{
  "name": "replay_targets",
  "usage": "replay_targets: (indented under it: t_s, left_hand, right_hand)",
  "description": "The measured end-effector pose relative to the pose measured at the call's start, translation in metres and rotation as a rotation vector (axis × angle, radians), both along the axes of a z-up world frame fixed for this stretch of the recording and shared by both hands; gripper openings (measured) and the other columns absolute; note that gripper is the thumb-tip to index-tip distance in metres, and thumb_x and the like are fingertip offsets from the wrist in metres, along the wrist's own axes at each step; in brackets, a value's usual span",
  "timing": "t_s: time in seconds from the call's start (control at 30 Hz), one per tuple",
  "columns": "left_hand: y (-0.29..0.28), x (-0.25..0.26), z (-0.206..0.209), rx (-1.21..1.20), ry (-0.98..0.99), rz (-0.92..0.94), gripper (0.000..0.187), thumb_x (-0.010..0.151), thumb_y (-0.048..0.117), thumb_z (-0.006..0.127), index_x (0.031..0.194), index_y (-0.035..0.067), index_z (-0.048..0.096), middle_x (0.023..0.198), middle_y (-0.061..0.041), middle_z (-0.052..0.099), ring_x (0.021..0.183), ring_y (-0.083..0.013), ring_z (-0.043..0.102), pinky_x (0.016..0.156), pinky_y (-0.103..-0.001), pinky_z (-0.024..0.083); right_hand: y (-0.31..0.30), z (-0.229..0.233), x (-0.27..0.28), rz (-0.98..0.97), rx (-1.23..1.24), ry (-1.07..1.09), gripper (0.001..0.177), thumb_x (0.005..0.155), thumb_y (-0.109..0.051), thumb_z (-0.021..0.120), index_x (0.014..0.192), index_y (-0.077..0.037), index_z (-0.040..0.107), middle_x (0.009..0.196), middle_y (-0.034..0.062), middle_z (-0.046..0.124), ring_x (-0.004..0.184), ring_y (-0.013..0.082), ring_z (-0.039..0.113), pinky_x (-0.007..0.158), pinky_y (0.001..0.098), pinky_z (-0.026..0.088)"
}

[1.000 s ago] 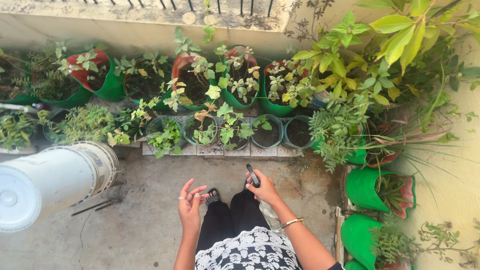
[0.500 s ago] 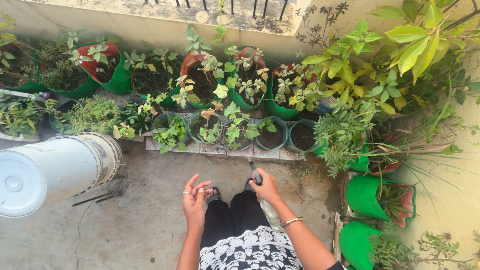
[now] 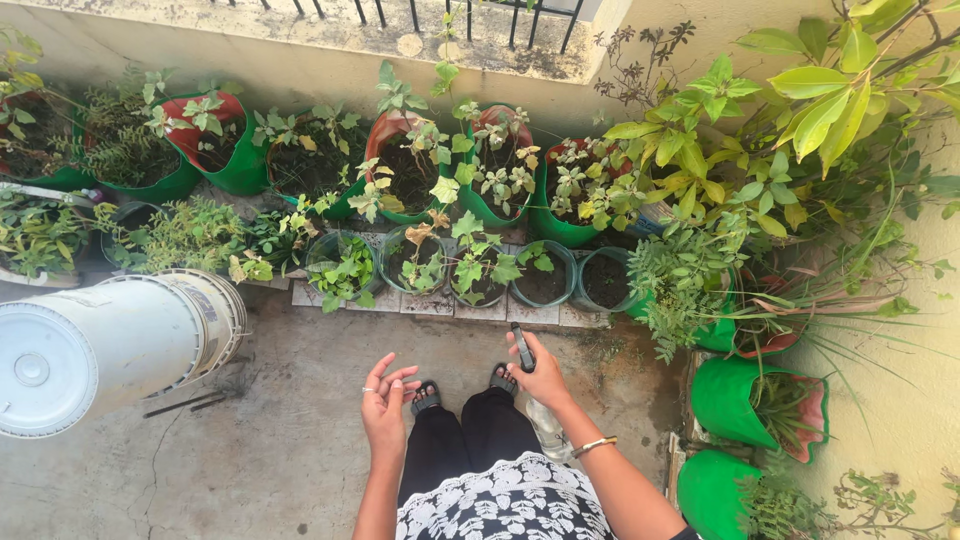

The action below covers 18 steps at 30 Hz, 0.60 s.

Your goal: The person uses a handheld spray bottle to mist water onto numerous potted plants arranged along a balcony wall. The person moves along the row, spraying each pot in sequence.

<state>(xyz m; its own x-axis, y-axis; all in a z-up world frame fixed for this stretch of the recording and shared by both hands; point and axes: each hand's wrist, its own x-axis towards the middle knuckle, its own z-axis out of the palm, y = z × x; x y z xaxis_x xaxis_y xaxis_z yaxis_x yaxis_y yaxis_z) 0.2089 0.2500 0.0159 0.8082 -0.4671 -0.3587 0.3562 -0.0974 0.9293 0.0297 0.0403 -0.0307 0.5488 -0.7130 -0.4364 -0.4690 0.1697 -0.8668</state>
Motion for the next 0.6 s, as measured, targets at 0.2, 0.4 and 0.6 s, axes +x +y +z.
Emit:
replay_targets:
  t_s: [0.2, 0.4, 0.6]
  left_hand:
    - [0.001, 0.002, -0.001, -0.004, 0.0, 0.012, 0.041, 0.102, 0.005, 0.047, 0.142, 0.004, 0.051, 0.112, -0.011, 0.074, 0.089, -0.0124, 0.069, 0.079, -0.027, 0.053]
    - [0.001, 0.005, -0.002, -0.019, 0.006, 0.018, 0.041, 0.102, 0.005, 0.047, 0.143, 0.004, 0.051, 0.111, -0.012, 0.074, 0.089, -0.013, 0.07, 0.08, -0.028, 0.054]
    - [0.0, 0.005, 0.003, -0.001, -0.006, 0.016, 0.04, 0.102, 0.005, 0.047, 0.142, 0.003, 0.051, 0.112, -0.012, 0.074, 0.09, -0.0131, 0.069, 0.081, -0.029, 0.056]
  right_hand:
    - [0.002, 0.008, 0.005, 0.066, -0.027, 0.033, 0.02, 0.085, 0.001, 0.073, 0.098, -0.005, 0.059, 0.072, 0.0027, 0.064, 0.05, 0.0103, 0.061, 0.047, 0.0307, 0.049]
    - [0.002, 0.022, 0.007, 0.061, 0.036, 0.006, 0.031, 0.077, 0.004, 0.071, 0.102, -0.012, 0.06, 0.08, -0.0045, 0.063, 0.054, 0.0075, 0.062, 0.046, 0.0289, 0.049]
    - [-0.001, 0.025, 0.005, 0.099, 0.125, 0.04, 0.027, 0.079, 0.004, 0.072, 0.098, -0.011, 0.06, 0.075, -0.003, 0.062, 0.051, 0.0085, 0.059, 0.044, 0.0301, 0.049]
